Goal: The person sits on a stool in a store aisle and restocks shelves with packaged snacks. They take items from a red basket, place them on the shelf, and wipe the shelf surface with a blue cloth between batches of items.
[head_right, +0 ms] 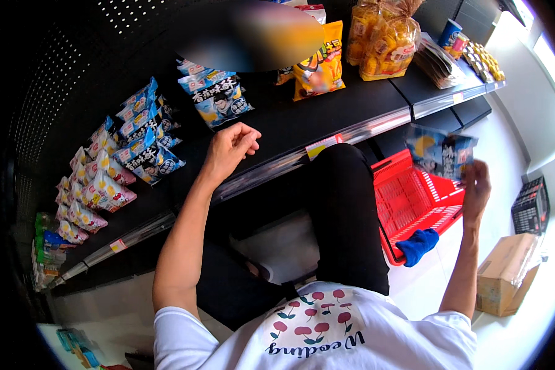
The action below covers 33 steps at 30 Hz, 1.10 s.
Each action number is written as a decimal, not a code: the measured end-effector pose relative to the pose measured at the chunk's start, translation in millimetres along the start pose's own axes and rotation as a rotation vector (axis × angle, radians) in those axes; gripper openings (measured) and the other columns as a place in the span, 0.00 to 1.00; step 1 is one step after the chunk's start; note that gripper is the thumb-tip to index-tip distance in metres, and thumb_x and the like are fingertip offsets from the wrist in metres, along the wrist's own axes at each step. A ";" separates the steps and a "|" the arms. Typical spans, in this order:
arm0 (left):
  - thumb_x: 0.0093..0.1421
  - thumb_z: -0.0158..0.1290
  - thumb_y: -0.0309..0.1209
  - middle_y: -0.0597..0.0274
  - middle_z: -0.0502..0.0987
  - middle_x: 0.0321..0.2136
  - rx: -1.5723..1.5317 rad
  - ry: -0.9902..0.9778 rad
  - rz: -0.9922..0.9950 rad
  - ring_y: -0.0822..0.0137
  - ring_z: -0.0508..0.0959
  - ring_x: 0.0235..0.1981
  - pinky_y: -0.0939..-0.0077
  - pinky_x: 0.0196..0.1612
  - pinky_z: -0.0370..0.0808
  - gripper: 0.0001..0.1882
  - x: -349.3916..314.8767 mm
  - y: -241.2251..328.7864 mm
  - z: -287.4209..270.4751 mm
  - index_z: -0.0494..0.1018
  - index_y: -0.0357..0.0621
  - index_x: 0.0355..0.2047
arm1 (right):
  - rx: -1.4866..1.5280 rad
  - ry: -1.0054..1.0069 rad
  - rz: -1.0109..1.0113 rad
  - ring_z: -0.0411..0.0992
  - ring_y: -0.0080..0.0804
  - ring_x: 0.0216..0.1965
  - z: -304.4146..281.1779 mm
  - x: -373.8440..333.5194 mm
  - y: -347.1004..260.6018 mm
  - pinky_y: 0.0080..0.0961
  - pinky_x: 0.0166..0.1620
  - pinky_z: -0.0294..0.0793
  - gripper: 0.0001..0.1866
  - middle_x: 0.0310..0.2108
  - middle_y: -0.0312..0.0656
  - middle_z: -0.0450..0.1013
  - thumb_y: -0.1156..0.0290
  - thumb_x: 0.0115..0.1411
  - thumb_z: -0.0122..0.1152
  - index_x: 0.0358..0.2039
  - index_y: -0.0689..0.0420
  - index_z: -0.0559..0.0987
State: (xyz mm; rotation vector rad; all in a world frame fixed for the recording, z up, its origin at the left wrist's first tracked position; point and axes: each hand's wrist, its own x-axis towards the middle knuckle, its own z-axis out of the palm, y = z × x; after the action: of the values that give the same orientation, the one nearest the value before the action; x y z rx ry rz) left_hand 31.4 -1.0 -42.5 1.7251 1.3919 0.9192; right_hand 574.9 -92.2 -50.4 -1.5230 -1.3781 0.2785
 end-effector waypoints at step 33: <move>0.57 0.63 0.30 0.52 0.81 0.40 0.283 0.277 -0.036 0.64 0.80 0.37 0.68 0.43 0.77 0.20 -16.9 -43.5 -68.7 0.73 0.33 0.47 | 0.121 -0.327 -0.829 0.76 0.51 0.35 338.7 31.0 -272.3 0.41 0.36 0.78 0.13 0.40 0.48 0.69 0.74 0.61 0.60 0.47 0.58 0.74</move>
State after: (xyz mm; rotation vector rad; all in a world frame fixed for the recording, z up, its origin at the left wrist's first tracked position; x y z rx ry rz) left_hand -51.4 -4.2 -48.7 1.8205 1.8011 1.0091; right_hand 172.9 60.0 20.7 -0.7217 -2.0813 0.0824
